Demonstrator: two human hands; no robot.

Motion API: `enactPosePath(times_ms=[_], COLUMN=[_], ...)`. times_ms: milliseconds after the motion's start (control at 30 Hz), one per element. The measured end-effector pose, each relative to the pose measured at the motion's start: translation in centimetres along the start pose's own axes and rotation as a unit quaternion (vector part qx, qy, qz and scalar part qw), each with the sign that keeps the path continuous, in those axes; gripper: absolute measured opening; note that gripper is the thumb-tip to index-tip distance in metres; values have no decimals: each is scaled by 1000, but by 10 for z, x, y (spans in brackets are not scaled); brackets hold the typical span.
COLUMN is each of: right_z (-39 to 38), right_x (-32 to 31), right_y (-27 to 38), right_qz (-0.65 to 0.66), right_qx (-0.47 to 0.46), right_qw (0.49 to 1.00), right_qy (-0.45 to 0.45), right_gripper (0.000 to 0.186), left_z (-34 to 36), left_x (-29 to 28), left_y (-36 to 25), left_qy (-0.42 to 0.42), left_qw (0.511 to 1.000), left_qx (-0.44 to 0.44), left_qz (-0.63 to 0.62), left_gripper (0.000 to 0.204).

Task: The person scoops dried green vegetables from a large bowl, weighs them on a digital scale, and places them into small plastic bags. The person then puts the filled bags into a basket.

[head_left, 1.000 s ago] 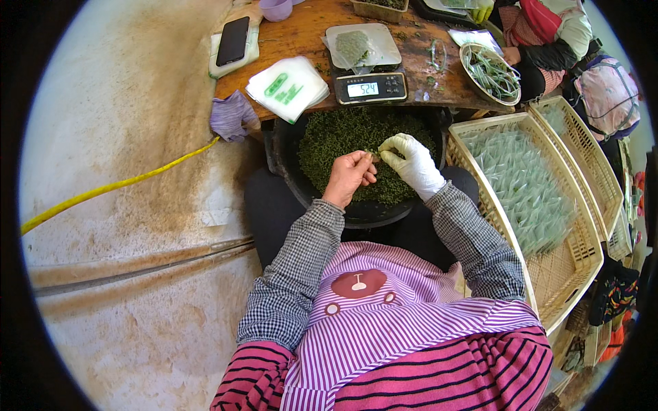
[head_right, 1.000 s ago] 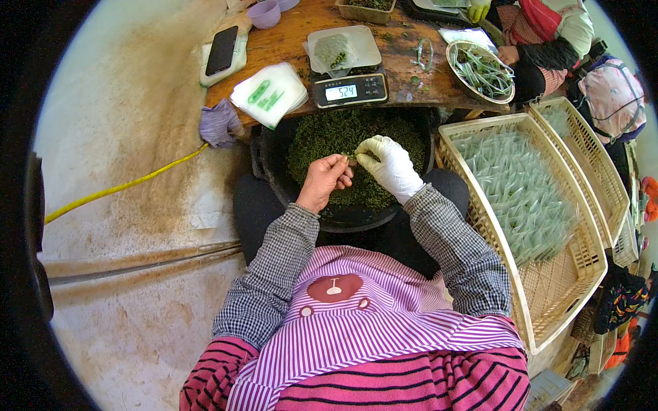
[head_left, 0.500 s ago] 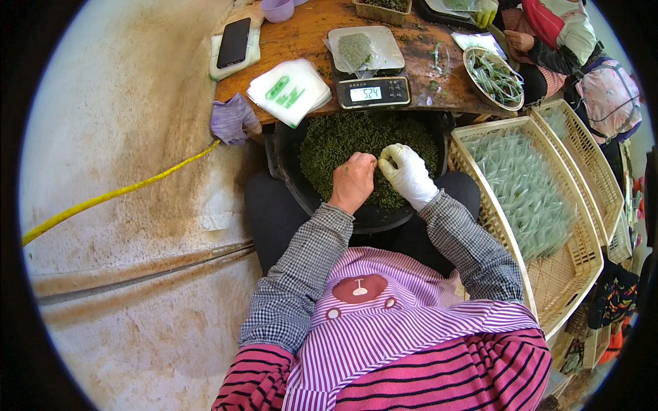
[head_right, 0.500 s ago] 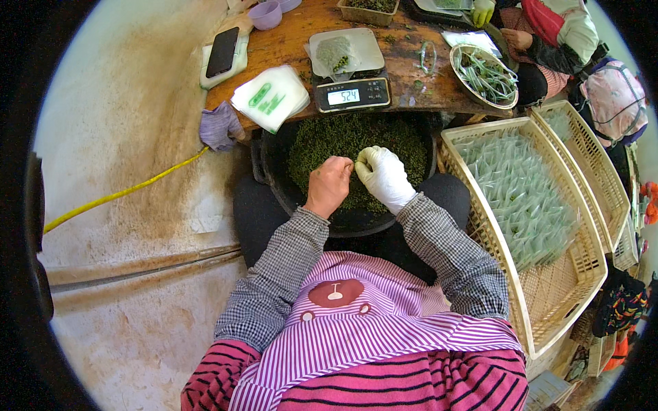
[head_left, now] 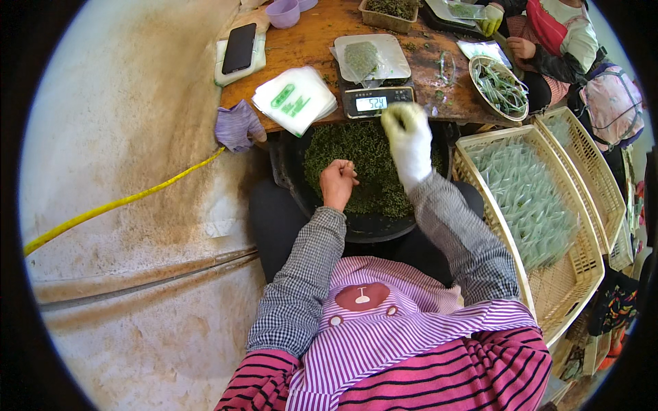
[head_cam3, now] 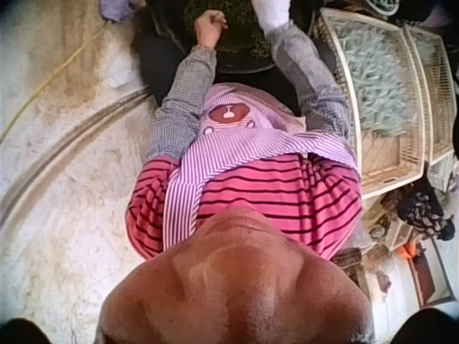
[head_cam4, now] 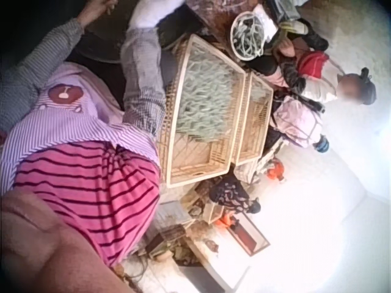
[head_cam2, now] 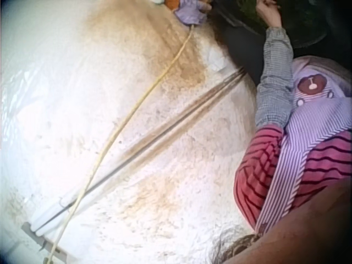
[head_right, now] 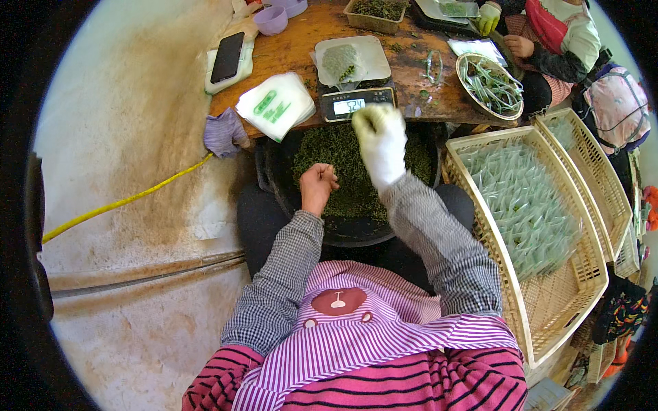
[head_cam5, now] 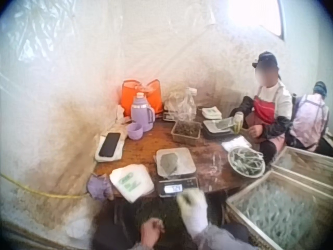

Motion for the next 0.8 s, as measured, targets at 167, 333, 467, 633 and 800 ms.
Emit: enactPosePath(times_ms=[167,333,467,633,800], right_z=[69,77,47,-31,-89], right_x=[28,52,16,-7,-1], right_y=[5,-18,0,-40,-58], right_qz=[-199,-270,-117,73,-23], right_qx=[-110,-81,-101,160,100], right_qw=[969,959,988,982,980], right_qy=[-97,-37,-22,64,168], right_gripper=[10,26,37,43,47], left_z=[-15,-21,-27,-31,-37], left_x=[14,14,13,23,10], left_y=[-3,-23,-21,-30,-15], left_qy=[32,53,51,66,104], left_qw=[998,996,993,990,979], left_qx=[-17,-11,-23,-13,100], left_qz=[-54,-65,-103,-123,147], left_gripper=[19,19,17,16,38])
Point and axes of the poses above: each hand's wrist, its own z-axis towards the middle knuckle, its own x-axis out of the palm, y = z × x, the point moved 8 cm from there along z, towards the middle knuckle, and after that the axes turned 7 degrees about x, right-handed, at the moved point
